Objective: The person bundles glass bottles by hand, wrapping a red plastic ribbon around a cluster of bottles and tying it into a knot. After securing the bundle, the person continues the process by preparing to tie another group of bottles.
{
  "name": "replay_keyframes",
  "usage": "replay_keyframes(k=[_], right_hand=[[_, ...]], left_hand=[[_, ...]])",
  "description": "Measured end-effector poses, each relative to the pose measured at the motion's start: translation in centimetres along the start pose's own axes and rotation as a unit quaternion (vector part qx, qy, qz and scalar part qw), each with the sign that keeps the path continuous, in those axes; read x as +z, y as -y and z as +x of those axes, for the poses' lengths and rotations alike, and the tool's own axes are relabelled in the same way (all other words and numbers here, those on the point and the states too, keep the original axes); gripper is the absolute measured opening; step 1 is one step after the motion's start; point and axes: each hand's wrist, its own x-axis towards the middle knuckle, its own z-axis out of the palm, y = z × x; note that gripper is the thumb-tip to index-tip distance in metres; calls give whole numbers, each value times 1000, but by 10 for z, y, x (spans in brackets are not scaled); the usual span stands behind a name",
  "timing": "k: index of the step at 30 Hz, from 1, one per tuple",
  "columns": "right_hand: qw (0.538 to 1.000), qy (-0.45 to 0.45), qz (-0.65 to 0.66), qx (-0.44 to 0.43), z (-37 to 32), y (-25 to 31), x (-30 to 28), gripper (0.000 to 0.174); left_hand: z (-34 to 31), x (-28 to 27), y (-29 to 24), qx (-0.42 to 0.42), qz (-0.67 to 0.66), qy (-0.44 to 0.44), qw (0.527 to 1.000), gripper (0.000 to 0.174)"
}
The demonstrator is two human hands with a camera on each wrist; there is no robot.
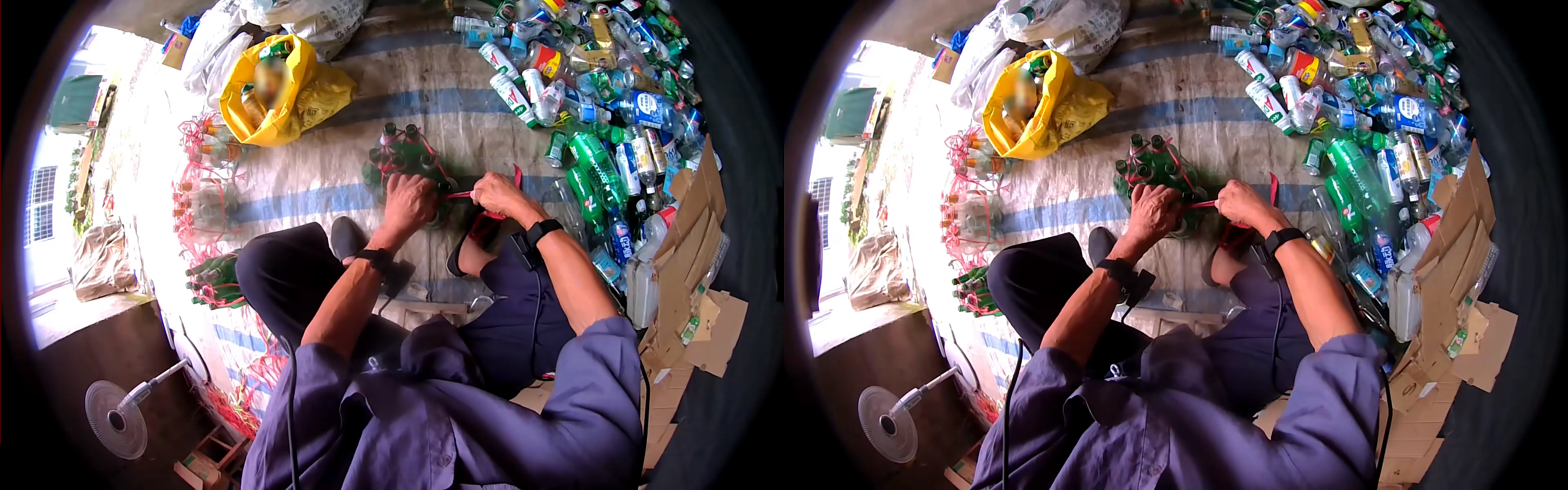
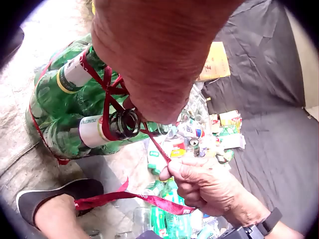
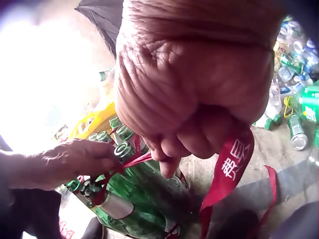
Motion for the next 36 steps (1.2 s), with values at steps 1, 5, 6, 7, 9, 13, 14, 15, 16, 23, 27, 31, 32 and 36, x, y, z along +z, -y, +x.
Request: replay_keyframes(k=[1, 5, 6, 7, 9, 13, 14, 15, 16, 23, 27, 31, 32, 36], right_hand=[[999, -21, 25, 24, -3, 3, 1, 17], [997, -49, 36, 54, -2, 10, -15, 17], [997, -47, 36, 54, -3, 11, -17, 17], [998, -28, 25, 46, -4, 12, -19, 16], [999, -8, 13, 36, -6, 18, -27, 16], [1000, 8, -1, 26, -7, 27, -35, 14], [999, 10, 6, 31, -6, 29, -38, 13], [999, 11, 5, 33, -5, 30, -41, 13], [999, 14, 8, 48, -5, 31, -45, 14], [985, 32, 115, 126, 2, 28, -39, 19], [983, 49, 112, 134, 3, 31, -50, 20], [981, 31, 123, 145, 2, 26, -39, 20], [985, 25, 109, 132, 2, 24, -35, 19], [998, 57, 7, 8, -6, 14, -25, 20]], left_hand=[[0, 0, -2, 3, 2, -12, 1000, 16], [2, -6, -7, 9, 11, -26, 1000, 20], [3, -9, -8, 8, 10, -26, 1000, 20], [3, -11, -10, -3, 11, -9, 1000, 26], [0, -11, -9, -15, 11, 6, 1000, 32], [-1, -13, -6, 11, -47, -22, 999, 52], [-1, -15, -7, 24, -39, -9, 999, 55], [-1, -17, -7, 26, -40, -9, 999, 55], [-1, -19, -7, 18, -57, -1, 998, 56], [0, -17, -11, -25, -37, 32, 998, 61], [2, -21, -19, -33, -21, 38, 999, 61], [3, -16, -21, -33, -12, 0, 999, 54], [4, -15, -22, -43, -17, 0, 999, 51], [5, -12, -22, -53, -30, -25, 998, 46]])
